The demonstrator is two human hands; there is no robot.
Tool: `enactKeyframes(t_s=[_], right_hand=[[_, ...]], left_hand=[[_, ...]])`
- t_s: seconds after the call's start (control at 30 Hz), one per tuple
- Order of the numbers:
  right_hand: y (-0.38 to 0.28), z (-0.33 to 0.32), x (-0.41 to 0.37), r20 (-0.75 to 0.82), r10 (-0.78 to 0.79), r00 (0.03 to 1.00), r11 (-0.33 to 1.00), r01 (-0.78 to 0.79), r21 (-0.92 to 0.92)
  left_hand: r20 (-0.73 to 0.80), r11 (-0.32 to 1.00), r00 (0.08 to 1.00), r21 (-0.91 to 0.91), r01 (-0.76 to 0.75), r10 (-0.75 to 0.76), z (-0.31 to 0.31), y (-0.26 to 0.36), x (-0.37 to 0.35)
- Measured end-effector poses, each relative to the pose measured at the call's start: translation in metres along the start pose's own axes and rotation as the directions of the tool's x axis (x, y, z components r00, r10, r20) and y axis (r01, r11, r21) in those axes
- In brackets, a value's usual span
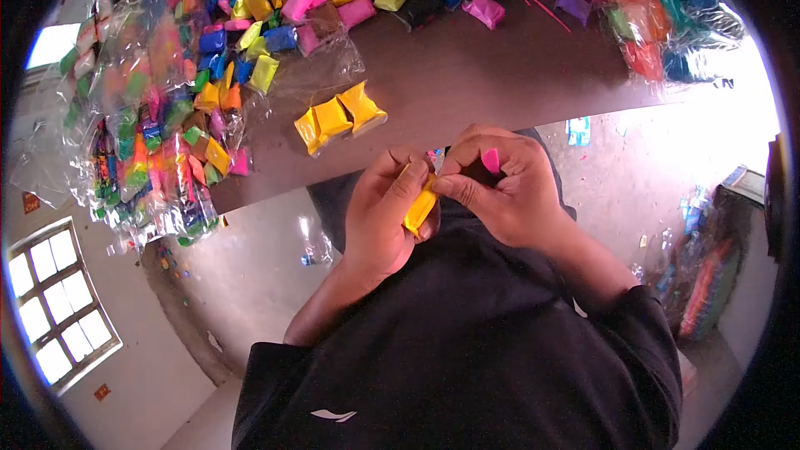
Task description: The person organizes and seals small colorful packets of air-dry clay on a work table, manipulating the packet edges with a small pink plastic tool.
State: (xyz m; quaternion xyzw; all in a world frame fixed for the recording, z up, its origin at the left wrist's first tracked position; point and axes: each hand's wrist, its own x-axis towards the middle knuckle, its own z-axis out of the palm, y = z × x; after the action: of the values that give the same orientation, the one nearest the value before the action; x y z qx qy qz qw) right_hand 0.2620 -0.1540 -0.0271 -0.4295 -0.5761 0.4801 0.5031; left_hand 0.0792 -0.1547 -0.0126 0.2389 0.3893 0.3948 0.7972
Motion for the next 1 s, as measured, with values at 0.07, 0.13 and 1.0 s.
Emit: enactKeyframes(t_s=[0.07,0.13,1.0], right_hand=[[0.0,0.0,0.002,-0.048,-0.12,0.992,0.989,0.115,-0.093],[-0.008,-0.015,0.007,-0.282,0.074,0.957,0.983,-0.022,0.185],[-0.024,-0.011,-0.001,0.16,0.279,0.947,0.926,-0.309,0.218]], left_hand=[[0.028,0.999,0.999,-0.007,-0.031,0.032,-0.001,0.0,-0.001],[0.002,0.992,0.993,0.036,-0.12,0.12,-0.012,0.002,-0.001],[0.602,-0.05,0.514,0.677,-0.734,0.611,-0.024,0.006,0.008]])
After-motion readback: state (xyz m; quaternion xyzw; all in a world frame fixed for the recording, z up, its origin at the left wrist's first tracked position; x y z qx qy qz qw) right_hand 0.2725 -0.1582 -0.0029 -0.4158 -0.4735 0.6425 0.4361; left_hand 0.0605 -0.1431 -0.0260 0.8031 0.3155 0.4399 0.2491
